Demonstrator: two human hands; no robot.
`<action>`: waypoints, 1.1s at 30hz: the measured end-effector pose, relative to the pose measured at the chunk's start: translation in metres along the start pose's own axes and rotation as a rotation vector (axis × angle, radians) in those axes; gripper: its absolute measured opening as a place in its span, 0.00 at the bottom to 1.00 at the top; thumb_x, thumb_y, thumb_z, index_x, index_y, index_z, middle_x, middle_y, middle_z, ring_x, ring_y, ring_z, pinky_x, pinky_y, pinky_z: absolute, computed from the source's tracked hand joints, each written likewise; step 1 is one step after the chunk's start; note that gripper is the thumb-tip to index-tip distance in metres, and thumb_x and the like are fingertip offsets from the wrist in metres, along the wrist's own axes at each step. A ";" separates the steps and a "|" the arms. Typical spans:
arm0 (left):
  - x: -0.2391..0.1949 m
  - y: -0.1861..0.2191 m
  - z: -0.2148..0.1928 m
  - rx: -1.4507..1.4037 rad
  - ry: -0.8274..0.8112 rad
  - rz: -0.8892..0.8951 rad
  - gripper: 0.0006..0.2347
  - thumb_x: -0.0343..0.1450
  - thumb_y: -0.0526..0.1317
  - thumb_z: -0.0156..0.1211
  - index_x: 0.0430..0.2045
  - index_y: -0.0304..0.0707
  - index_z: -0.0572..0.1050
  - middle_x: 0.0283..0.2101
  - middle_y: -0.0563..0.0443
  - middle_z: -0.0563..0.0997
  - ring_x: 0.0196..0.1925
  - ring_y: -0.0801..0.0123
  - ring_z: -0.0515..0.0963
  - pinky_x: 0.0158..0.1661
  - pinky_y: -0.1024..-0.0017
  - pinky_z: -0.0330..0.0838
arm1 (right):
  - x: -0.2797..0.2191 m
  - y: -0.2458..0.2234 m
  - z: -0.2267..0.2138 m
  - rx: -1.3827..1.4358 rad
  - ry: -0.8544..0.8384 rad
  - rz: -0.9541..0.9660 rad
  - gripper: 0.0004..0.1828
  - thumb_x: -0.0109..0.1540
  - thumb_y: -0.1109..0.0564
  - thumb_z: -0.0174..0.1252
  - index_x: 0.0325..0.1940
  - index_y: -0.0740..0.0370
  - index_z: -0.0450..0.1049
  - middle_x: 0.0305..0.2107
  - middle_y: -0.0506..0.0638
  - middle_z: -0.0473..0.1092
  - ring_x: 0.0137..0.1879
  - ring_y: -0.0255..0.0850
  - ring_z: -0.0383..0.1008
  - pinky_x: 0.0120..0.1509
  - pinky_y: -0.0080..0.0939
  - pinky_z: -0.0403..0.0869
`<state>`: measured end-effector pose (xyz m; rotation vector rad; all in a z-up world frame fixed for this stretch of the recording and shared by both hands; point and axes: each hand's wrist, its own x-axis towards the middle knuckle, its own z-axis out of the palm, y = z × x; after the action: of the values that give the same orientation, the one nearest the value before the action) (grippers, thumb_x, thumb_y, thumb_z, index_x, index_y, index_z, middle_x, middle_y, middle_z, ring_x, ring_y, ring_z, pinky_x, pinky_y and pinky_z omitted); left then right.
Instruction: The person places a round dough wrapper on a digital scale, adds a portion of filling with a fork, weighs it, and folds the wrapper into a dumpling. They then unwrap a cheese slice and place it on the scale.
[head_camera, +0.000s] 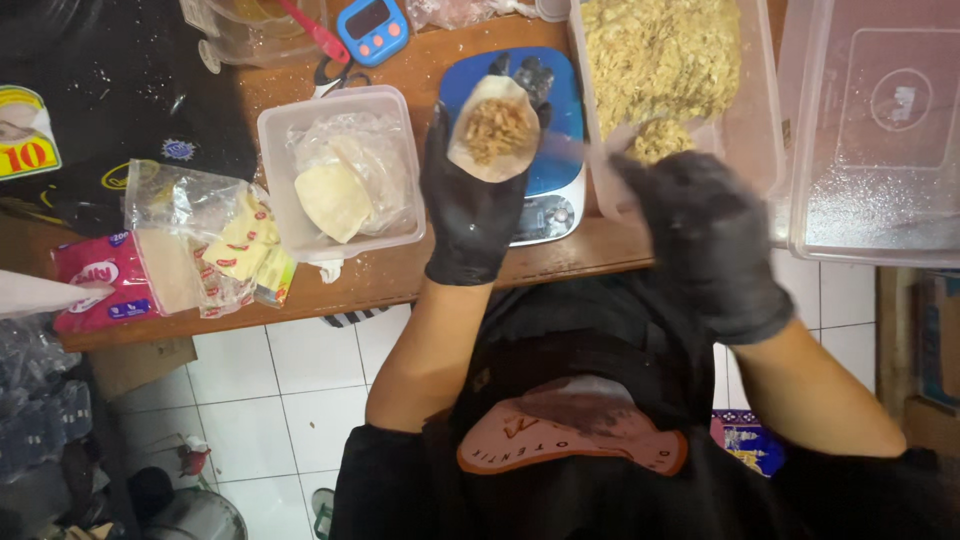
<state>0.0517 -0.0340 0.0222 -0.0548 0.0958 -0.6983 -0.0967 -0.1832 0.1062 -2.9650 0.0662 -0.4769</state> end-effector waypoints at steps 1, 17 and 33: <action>0.001 0.003 0.002 -0.001 0.002 0.002 0.22 0.74 0.48 0.58 0.55 0.28 0.68 0.60 0.35 0.70 0.62 0.44 0.69 0.67 0.47 0.60 | 0.000 0.001 -0.009 0.001 -0.003 -0.001 0.18 0.67 0.73 0.59 0.57 0.58 0.78 0.26 0.47 0.73 0.26 0.35 0.70 0.24 0.29 0.72; -0.012 0.003 -0.016 0.204 0.121 -0.009 0.21 0.77 0.46 0.52 0.59 0.28 0.66 0.61 0.33 0.69 0.64 0.50 0.68 0.62 0.56 0.66 | 0.035 0.004 -0.040 -0.080 -0.057 -0.046 0.05 0.75 0.52 0.64 0.48 0.45 0.85 0.26 0.42 0.73 0.25 0.37 0.70 0.26 0.39 0.66; -0.009 -0.004 -0.013 0.258 -0.146 -0.147 0.17 0.80 0.47 0.48 0.54 0.28 0.70 0.57 0.35 0.72 0.62 0.50 0.69 0.64 0.57 0.60 | 0.051 0.032 -0.042 -0.226 -0.057 -0.206 0.06 0.75 0.44 0.68 0.55 0.40 0.86 0.37 0.43 0.74 0.40 0.43 0.74 0.49 0.45 0.64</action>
<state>0.0410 -0.0318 0.0102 0.1356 -0.1403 -0.8464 -0.0623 -0.2232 0.1570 -3.2223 -0.2074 -0.4347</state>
